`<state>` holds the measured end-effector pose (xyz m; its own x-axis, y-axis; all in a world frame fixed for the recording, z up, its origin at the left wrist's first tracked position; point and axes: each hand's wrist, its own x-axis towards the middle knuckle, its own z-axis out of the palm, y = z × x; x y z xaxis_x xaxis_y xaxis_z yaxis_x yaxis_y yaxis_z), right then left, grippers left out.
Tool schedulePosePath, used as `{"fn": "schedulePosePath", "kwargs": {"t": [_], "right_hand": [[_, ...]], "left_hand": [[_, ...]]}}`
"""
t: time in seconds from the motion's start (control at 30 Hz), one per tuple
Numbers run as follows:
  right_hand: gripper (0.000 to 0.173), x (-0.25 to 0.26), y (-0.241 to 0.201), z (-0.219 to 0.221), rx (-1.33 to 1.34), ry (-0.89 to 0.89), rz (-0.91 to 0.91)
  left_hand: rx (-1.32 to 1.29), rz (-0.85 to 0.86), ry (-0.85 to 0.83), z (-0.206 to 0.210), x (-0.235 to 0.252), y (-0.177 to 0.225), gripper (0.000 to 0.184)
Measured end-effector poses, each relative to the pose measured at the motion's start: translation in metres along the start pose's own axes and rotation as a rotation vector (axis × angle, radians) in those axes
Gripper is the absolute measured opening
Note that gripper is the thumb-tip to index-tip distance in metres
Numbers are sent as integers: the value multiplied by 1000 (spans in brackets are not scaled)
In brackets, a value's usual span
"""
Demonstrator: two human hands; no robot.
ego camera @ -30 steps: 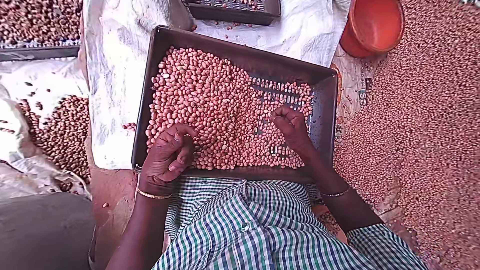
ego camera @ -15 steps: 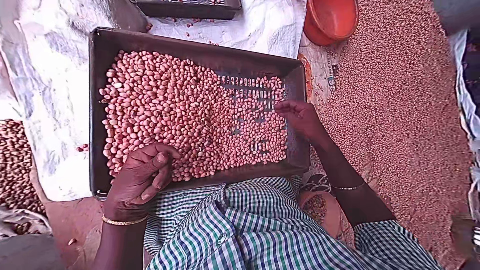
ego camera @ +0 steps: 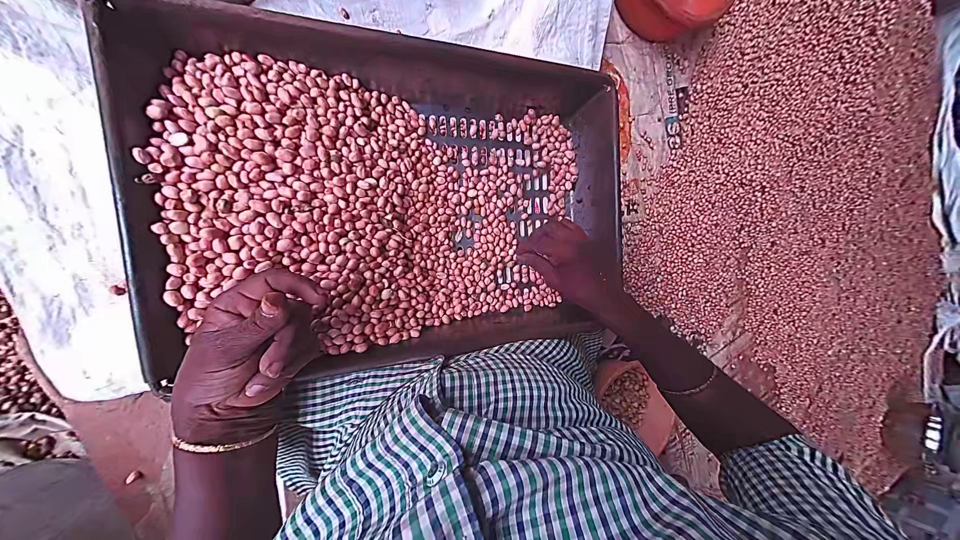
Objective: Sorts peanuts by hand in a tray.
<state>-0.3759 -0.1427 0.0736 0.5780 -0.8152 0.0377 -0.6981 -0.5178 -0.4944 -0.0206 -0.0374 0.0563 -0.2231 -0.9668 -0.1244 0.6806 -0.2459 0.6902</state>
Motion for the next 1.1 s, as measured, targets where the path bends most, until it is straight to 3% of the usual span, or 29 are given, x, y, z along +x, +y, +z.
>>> {"fn": "schedulePosePath", "kwargs": {"t": [0.1, 0.2, 0.27, 0.37, 0.47, 0.53, 0.67, 0.8, 0.9, 0.97, 1.1], "right_hand": [[11, -6, -8, 22, -201, -17, -43], [13, 2, -24, 19, -276, -130, 82], [12, 5, -25, 7, -149, -132, 166], [5, 17, -51, -7, 385, 59, 295], [16, 36, -106, 13, 623, 113, 13], [20, 45, -107, 21, 611, 102, -81], [21, 54, -73, 6, 492, 43, 112], [21, 68, -74, 38, 326, 0, -149], [22, 80, -72, 62, 199, -12, -220], [13, 86, -72, 64, 223, 10, -204], [14, 84, -87, 46, 561, 126, -131]], "left_hand": [[11, -1, -42, 0, 3, 2, 21], [-9, 58, -12, 1, 3, 1, 20], [-41, 106, 23, -1, -1, 0, 21], [-55, 91, 2, -4, -4, -3, 34], [96, -131, -123, -3, 6, -4, 52], [117, -217, -125, 0, 9, -1, 48], [52, -141, -28, 2, 0, 2, 44], [21, -52, -24, 7, 3, -1, 40], [10, -40, 5, 8, 2, 1, 42], [-10, -24, -6, 7, 3, 1, 42], [-55, -9, 24, 8, 1, 1, 45]]}}
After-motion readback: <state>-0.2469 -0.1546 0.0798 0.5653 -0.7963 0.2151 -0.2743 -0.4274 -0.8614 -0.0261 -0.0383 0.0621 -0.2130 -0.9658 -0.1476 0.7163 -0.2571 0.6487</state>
